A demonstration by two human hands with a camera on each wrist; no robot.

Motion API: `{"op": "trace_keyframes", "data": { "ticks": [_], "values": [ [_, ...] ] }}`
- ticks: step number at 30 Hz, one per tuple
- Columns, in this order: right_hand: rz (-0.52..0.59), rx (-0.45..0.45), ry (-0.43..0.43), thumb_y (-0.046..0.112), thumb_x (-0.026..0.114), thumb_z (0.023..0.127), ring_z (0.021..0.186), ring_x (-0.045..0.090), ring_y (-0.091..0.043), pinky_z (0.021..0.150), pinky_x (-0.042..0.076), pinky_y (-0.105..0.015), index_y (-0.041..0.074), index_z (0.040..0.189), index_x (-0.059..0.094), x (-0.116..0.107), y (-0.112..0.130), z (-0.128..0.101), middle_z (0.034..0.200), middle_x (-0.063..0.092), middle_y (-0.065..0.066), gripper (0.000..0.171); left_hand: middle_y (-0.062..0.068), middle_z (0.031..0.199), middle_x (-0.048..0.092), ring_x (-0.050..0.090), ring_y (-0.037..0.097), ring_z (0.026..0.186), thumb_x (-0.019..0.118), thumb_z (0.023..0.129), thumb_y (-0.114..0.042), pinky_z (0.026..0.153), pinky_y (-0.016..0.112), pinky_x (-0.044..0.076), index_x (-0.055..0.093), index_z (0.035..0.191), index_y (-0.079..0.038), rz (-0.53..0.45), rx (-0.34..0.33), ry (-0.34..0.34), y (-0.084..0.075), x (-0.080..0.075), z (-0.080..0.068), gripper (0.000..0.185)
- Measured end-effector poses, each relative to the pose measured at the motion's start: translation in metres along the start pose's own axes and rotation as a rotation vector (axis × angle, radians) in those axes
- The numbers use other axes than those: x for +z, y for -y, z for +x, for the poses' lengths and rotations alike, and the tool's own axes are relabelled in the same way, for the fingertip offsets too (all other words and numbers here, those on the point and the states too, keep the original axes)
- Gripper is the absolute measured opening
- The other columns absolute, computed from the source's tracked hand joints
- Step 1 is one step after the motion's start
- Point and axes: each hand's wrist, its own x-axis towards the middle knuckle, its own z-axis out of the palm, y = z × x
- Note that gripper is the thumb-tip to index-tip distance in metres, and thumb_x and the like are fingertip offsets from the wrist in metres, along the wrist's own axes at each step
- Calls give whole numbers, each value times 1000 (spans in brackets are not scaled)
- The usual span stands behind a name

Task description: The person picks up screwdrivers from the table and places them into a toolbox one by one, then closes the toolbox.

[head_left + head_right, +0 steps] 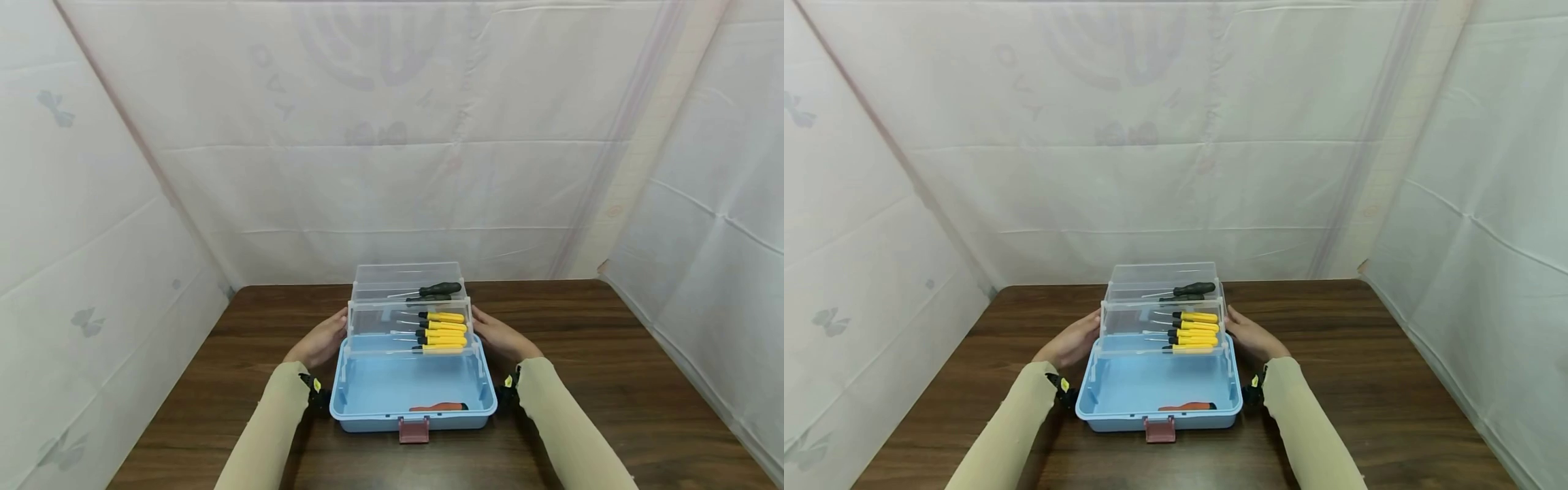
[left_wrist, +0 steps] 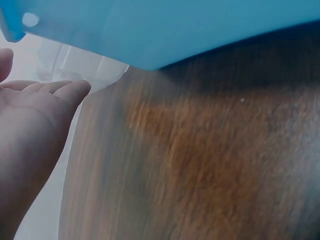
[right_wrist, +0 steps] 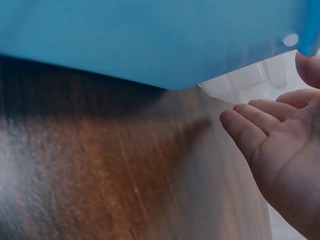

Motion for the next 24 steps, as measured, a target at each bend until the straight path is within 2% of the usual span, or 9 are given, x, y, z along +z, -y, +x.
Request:
{"op": "trace_keyframes", "data": {
  "ticks": [4, 9, 17, 24],
  "values": [
    [46, 5, 29, 41, 35, 104, 148, 9, -39, 115, 13, -61, 25, 155, -4, 3, 1, -1, 163, 1, -11, 67, 15, 162, 7, 6, 36, 149, 25, 108, -23, 118, 55, 9, 6, 155, -8, 2, -3, 5, 1, 2, 1, 53],
    [72, 9, 20, 39, 37, 104, 148, 11, -38, 116, 12, -60, 27, 156, -3, 6, 2, 0, 163, 2, -9, 66, 14, 162, 11, 11, 35, 149, 27, 107, -21, 117, 55, 12, 9, 155, -8, 19, -28, -31, 1, 3, 3, 53],
    [41, -4, 27, 38, 37, 104, 148, 14, -37, 115, 17, -58, 18, 156, -1, 11, 1, 4, 163, 5, -13, 67, 11, 161, 17, 19, 36, 147, 29, 107, -25, 114, 58, 21, 14, 155, -14, 56, -125, -93, 3, 4, 1, 51],
    [26, 4, 10, 27, 31, 106, 147, 14, -40, 114, 20, -57, 10, 155, 0, 11, 5, 5, 161, 6, -19, 61, 14, 160, 17, 19, 38, 146, 27, 107, -22, 114, 59, 20, 13, 155, -12, 48, -112, -88, -1, 6, -2, 51]
  ]
}}
